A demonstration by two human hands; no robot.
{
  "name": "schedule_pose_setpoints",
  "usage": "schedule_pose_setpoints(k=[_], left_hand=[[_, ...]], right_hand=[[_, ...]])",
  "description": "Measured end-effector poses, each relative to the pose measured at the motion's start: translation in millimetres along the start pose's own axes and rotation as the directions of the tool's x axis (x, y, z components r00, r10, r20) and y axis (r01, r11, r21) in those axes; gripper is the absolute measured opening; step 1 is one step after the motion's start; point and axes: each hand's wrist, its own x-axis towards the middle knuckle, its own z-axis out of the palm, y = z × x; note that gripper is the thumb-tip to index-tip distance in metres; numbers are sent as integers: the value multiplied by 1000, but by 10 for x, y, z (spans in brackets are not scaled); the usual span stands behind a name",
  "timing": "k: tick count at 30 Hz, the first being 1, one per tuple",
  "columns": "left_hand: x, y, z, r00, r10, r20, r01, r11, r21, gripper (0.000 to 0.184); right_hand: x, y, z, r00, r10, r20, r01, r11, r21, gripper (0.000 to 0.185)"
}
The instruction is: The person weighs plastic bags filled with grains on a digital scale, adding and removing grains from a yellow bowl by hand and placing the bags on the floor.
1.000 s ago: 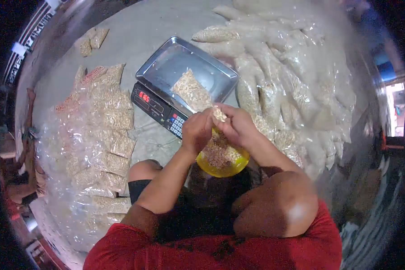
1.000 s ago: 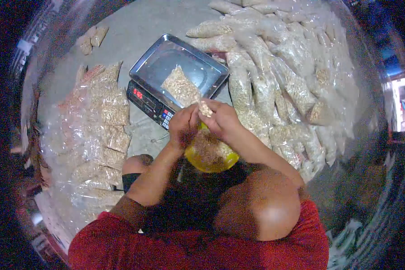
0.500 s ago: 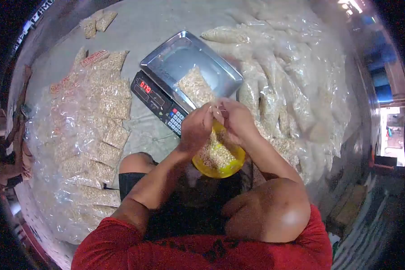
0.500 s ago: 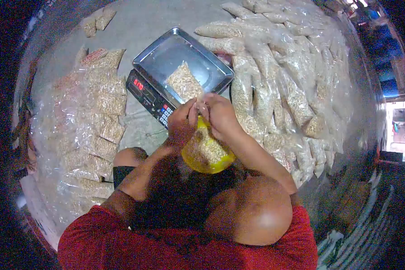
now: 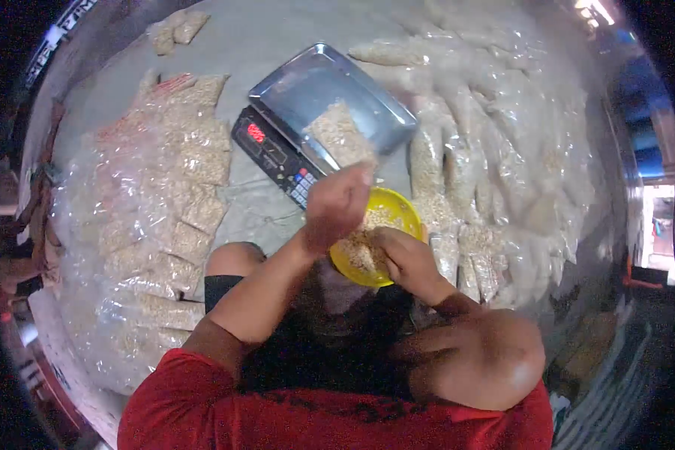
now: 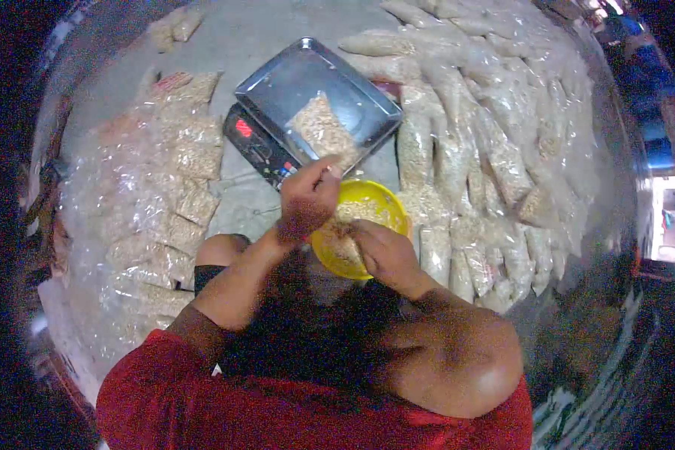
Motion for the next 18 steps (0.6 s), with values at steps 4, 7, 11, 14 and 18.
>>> schedule_pose_setpoints(k=[4,7,11,14,18], left_hand=[[-116,197,100,998,-36,42,42,989,-144,18],[-174,135,165,987,92,132,-71,986,-151,18],[-190,214,130,966,77,246,-61,995,-74,16],[-200,188,120,965,77,251,-62,996,-69,17],[-183,369,14,996,73,61,-59,978,-199,17]], right_hand=[[-85,247,133,959,86,269,-24,974,-225,33],[-93,-11,-91,980,63,187,-45,994,-96,33],[26,-188,-101,884,342,319,-360,933,-3,30],[-165,-117,-73,734,476,485,-657,679,328,35],[-405,-39,-58,781,393,485,-624,479,617,45]])
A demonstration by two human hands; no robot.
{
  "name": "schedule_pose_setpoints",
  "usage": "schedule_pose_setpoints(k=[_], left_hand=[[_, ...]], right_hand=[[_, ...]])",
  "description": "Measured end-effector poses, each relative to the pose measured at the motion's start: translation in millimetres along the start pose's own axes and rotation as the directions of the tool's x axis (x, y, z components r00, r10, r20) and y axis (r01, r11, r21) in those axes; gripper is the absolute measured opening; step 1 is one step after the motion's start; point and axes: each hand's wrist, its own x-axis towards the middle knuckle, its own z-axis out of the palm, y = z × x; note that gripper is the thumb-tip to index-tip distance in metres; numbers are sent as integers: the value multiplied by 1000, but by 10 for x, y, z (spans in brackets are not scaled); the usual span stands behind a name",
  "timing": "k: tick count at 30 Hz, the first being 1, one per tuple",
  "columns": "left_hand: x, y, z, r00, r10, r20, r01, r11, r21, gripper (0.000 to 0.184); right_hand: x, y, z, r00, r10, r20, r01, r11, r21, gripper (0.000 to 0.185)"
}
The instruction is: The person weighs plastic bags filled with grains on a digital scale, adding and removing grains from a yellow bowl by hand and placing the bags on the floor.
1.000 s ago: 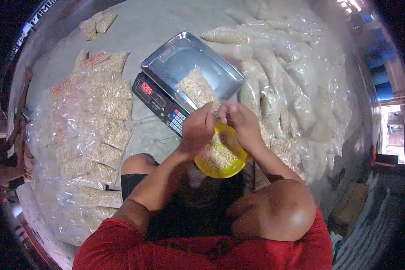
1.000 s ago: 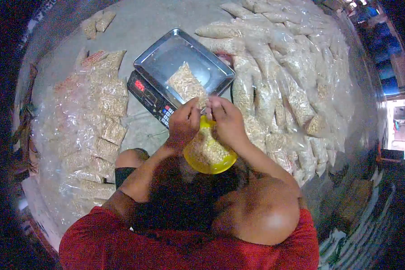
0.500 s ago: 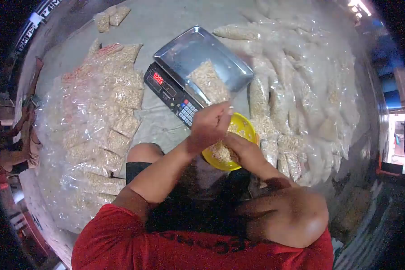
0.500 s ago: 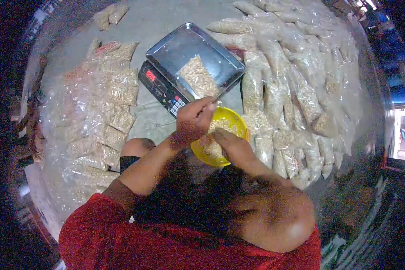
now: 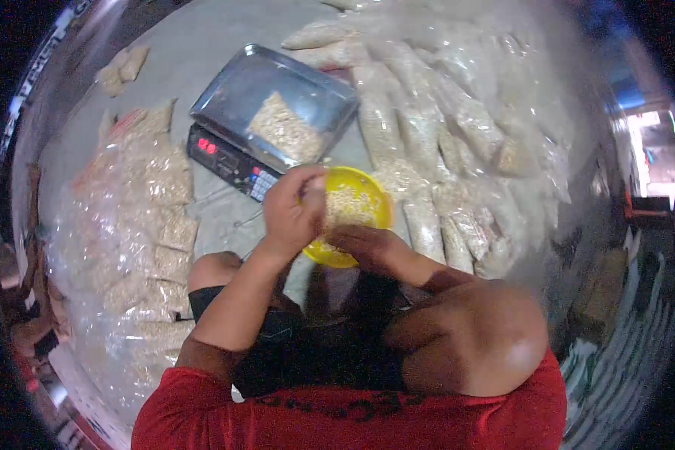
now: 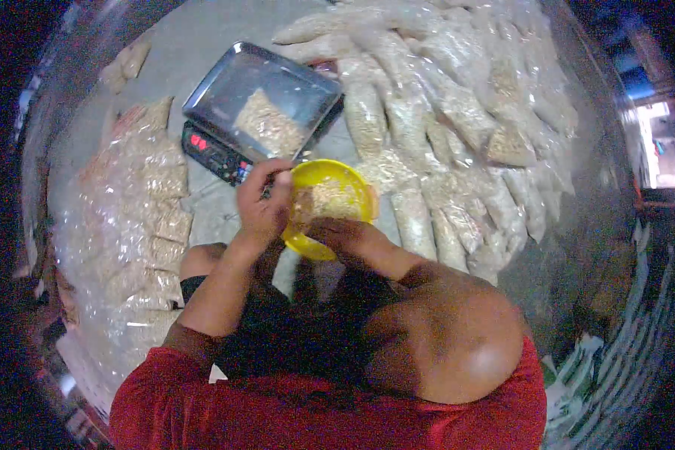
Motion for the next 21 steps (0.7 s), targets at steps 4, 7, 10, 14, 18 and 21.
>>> schedule_pose_setpoints(k=[4,7,10,14,18,21], left_hand=[[-157,851,-447,973,-91,211,126,979,-159,24],[96,1308,-533,802,463,376,108,507,-855,26],[98,1294,-637,633,740,227,194,132,-972,23],[55,1646,-553,822,530,210,168,126,-978,23],[312,1226,-710,502,826,256,346,79,-935,23],[272,756,-705,763,-109,637,333,911,-243,32]], right_hand=[[111,124,-197,973,-186,-140,135,942,-308,42],[200,246,-653,771,-597,-222,149,508,-848,27],[250,42,-1103,757,-484,-439,-91,587,-804,29],[359,43,-1390,665,-644,-378,-333,197,-922,46],[414,125,-1390,609,-497,-618,-452,423,-786,60],[342,336,-1536,586,-365,-724,-352,690,-633,50]])
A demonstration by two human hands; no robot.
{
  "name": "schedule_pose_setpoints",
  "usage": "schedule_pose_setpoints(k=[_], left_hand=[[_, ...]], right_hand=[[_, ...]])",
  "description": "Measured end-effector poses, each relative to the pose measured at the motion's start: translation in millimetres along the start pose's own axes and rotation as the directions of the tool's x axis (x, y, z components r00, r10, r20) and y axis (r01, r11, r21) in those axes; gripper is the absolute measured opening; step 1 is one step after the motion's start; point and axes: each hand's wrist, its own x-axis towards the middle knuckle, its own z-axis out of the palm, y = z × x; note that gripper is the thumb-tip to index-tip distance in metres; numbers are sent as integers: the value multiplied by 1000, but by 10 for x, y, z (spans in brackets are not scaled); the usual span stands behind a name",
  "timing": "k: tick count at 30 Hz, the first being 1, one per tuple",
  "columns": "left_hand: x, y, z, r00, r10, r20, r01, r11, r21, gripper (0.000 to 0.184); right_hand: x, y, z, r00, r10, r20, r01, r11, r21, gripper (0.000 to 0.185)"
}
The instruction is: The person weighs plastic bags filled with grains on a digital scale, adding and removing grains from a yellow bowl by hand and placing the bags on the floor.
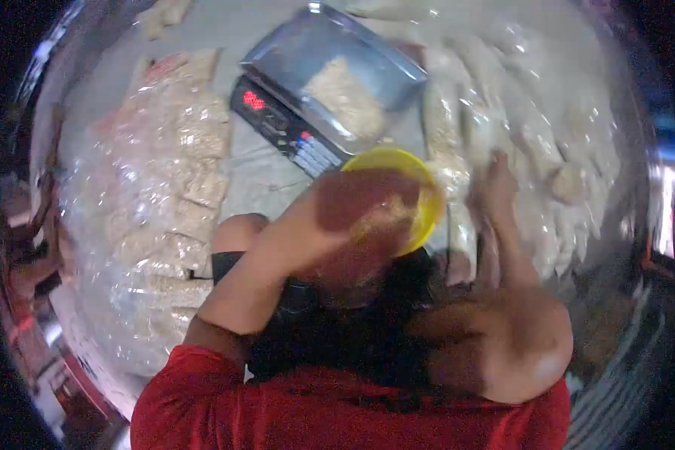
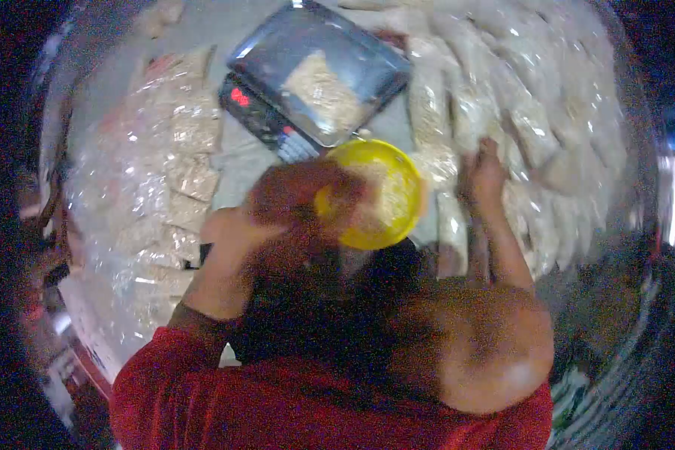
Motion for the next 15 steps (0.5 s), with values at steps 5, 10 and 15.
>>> schedule_pose_setpoints(k=[5,10,15], left_hand=[[404,-1036,-48,942,311,-123,-17,412,911,42],[541,-1195,3,967,213,-140,31,447,894,34],[493,-1092,36,967,192,-169,74,421,904,27]], right_hand=[[165,24,-487,990,-33,141,8,985,173,26],[-51,-881,-1455,983,3,183,-83,898,433,24],[123,-795,-1654,999,-36,-15,39,893,449,28]])
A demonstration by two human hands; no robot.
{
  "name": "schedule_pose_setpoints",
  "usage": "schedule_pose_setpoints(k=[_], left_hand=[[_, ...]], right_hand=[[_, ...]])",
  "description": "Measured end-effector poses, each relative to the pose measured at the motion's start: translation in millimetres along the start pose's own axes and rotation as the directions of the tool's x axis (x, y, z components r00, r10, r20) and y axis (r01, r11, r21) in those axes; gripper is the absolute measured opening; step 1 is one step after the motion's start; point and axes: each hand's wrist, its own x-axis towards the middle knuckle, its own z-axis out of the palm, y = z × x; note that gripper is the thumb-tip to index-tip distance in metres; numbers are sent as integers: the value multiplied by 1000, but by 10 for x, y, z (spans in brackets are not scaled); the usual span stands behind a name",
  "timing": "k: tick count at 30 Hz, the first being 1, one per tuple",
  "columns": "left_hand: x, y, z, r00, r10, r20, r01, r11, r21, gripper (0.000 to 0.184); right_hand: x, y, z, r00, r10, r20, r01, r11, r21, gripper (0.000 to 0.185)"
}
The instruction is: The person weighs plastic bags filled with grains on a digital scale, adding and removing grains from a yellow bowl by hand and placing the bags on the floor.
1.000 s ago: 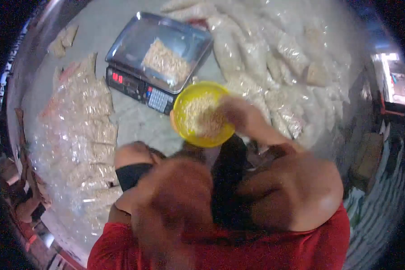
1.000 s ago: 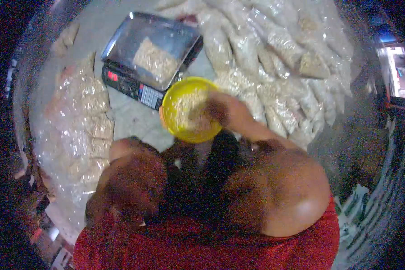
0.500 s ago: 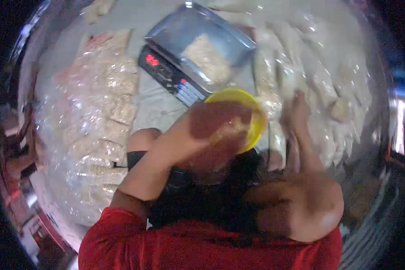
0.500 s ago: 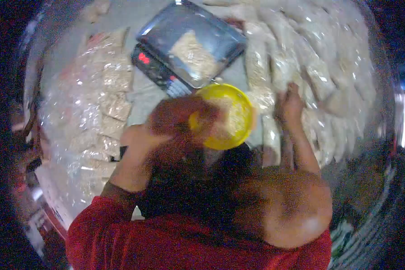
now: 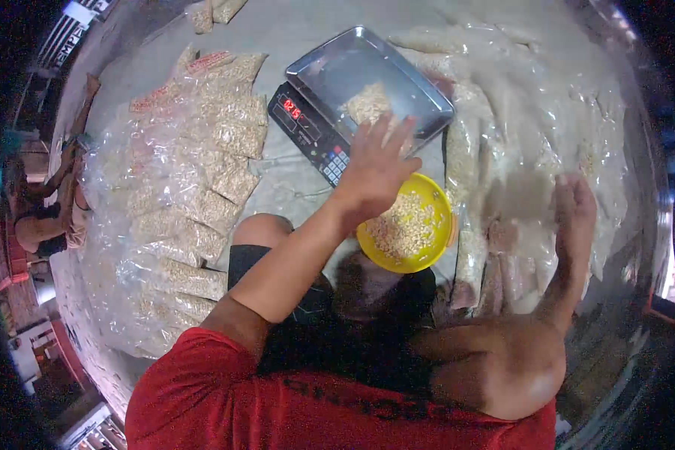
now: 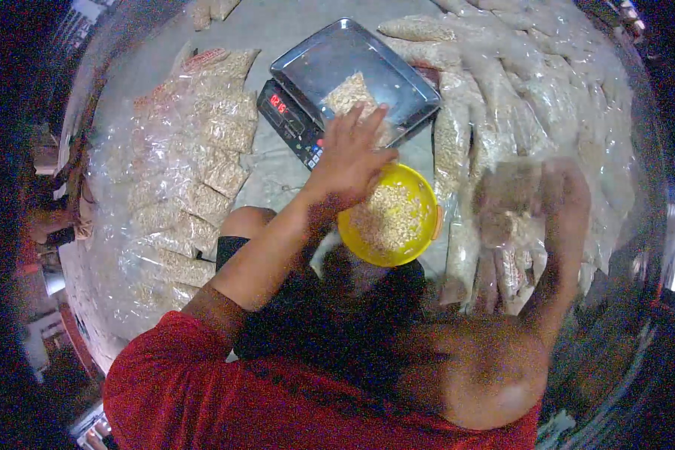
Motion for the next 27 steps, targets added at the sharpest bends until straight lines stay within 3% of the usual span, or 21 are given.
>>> schedule_pose_setpoints(k=[2,4,7,10,12,13,14,15,17,18,20,21,23,24,25,26,27], left_hand=[[-13,-12,34,1000,-5,-22,6,999,50,26],[12,0,29,999,-15,-48,20,995,101,27],[29,70,-54,999,14,-30,-13,1000,5,32],[47,72,-101,984,143,-106,-159,975,-157,32],[48,-78,-44,933,-82,-351,-6,970,-243,23],[96,-101,-151,881,-135,-453,43,978,-206,16],[102,-151,-134,882,-135,-451,45,978,-205,16],[96,-210,-101,843,-256,-473,132,951,-280,14],[79,-250,-87,789,-425,-443,235,876,-422,12],[67,-247,-75,789,-426,-443,237,876,-419,12],[39,-243,-35,802,-469,-370,281,842,-460,11],[32,-261,-29,802,-470,-369,280,841,-463,11],[50,-298,-17,735,-608,-301,364,728,-581,12],[71,-320,-9,737,-607,-298,357,723,-592,12],[88,-355,-5,737,-616,-278,366,710,-601,12],[98,-390,-1,735,-627,-259,380,697,-608,13],[87,-450,74,762,-580,-290,346,742,-574,12]], right_hand=[[102,20,42,999,4,-40,-6,998,-57,30],[87,-76,147,992,105,-70,-102,993,55,30],[79,-282,195,986,99,-132,-84,990,114,29],[94,-319,167,980,100,-169,-79,989,126,28],[155,-213,156,983,96,-155,-76,989,129,27],[204,-26,216,990,117,-72,-111,990,83,26],[260,191,300,990,141,14,-141,989,38,26],[351,500,380,990,142,18,-142,989,41,26],[508,1096,521,987,-48,152,99,930,-354,26],[507,1183,590,987,-49,155,101,931,-351,26],[445,1070,686,972,-223,70,222,787,-576,26],[356,898,738,959,-282,7,206,682,-702,26],[72,409,996,948,-319,4,287,848,-446,27],[-37,634,1281,974,-206,90,222,945,-242,28],[-138,358,1433,894,-266,360,287,958,-5,28],[-149,238,1651,759,-515,399,579,814,-51,27],[-209,142,1847,754,-534,382,604,793,-84,33]])
